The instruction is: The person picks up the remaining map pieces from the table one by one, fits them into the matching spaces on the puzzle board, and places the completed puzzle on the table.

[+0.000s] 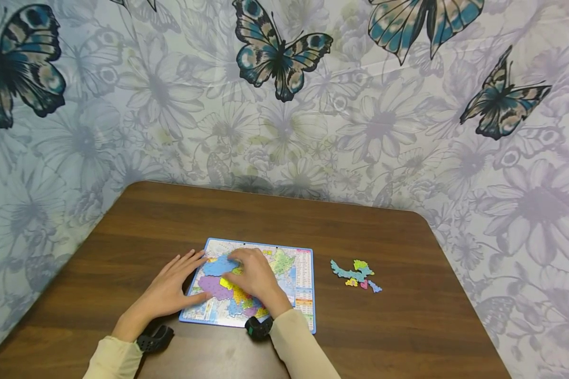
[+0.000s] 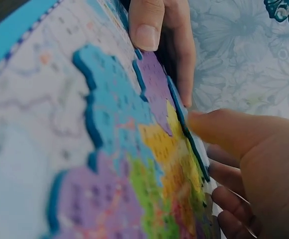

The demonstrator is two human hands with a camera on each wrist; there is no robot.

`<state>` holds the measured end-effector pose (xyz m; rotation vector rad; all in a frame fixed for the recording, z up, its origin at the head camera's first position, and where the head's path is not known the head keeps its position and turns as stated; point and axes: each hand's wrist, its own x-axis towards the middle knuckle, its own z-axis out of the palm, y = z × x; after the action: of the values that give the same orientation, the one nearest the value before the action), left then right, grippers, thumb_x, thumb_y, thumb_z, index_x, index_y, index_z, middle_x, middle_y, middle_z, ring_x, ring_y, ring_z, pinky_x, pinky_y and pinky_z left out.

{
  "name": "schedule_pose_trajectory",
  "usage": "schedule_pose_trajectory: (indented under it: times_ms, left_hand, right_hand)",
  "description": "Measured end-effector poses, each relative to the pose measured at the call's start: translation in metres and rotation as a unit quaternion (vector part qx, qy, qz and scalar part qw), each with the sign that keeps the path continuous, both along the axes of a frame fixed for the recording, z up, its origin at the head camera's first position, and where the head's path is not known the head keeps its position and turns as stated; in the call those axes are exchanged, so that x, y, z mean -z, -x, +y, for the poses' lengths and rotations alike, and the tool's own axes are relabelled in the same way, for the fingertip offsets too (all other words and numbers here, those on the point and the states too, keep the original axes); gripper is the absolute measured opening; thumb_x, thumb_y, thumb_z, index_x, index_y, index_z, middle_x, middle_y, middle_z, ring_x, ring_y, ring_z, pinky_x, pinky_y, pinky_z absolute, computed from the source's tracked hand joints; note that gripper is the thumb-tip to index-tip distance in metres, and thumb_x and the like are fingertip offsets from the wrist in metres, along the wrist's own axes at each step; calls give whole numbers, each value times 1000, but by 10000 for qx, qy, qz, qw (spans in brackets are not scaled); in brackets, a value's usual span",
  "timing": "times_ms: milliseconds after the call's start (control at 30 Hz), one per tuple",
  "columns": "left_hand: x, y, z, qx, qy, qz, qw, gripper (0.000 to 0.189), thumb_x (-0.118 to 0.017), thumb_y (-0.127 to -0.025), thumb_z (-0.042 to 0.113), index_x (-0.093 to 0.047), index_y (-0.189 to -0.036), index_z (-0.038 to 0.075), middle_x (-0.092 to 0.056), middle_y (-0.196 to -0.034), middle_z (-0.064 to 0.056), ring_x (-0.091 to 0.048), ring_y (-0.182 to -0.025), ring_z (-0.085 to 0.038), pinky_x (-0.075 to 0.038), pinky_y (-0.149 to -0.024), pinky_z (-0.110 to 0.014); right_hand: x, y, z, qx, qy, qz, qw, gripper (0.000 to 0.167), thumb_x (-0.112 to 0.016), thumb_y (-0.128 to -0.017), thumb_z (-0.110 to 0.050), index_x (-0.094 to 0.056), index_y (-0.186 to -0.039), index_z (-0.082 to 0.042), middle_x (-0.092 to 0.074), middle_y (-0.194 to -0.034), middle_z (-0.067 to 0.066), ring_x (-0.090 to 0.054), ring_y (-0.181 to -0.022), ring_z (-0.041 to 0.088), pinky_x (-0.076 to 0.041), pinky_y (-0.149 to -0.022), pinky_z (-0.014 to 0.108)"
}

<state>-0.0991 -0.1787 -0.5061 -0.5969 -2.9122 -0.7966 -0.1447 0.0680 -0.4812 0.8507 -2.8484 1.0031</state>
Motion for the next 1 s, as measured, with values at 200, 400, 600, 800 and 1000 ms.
schedule_pose_trajectory:
  times_ms: [200, 400, 600, 800, 1000]
  left_hand:
    - [-1, 0, 1, -13, 24, -13, 10000, 94, -73, -83, 66, -48, -155, 11, -39, -165, -6, -30, -155, -34, -17, -126, -58]
    - [0, 0, 0, -12, 33, -11, 10000, 94, -74, -83, 66, -48, -155, 11, -39, -165, -6, -30, -155, -34, -17, -126, -58]
    - [1, 0, 0, -10, 42, -19, 10000, 94, -73, -83, 67, -48, -155, 11, -39, -165, -6, -30, -155, -34, -17, -126, -59]
    - [0, 0, 1, -5, 31, -24, 10000, 93, -74, -83, 65, -48, -155, 11, -39, -165, -6, -30, -155, -35, -17, -126, -59]
    - [-1, 0, 1, -2, 46, -37, 10000, 94, -74, -83, 65, -48, -155, 11, -39, -165, -7, -30, -155, -35, -17, -126, -59]
  right_hand:
    - [-1, 1, 3, 34, 229, -186, 9996, 32, -68, -100, -20, -71, -130, -12, -68, -137, 3, -62, -116, 23, -53, -102, 44]
    - [0, 2, 2, 77, 200, -256, 9994, 34, -73, -96, -21, -72, -129, -13, -69, -135, 2, -61, -115, 23, -52, -102, 44]
    - [2, 3, 0, 119, 40, -215, 9997, 33, -75, -95, -24, -74, -126, -14, -69, -134, 2, -60, -118, 24, -52, -104, 45]
    - [0, 1, -2, 171, -85, -226, 9996, 33, -75, -95, -27, -74, -126, -15, -69, -134, 3, -59, -121, 26, -50, -107, 47]
    - [-1, -1, -3, 107, -90, -134, 9998, 28, -74, -96, -27, -76, -122, -16, -68, -131, 4, -58, -121, 27, -49, -107, 49]
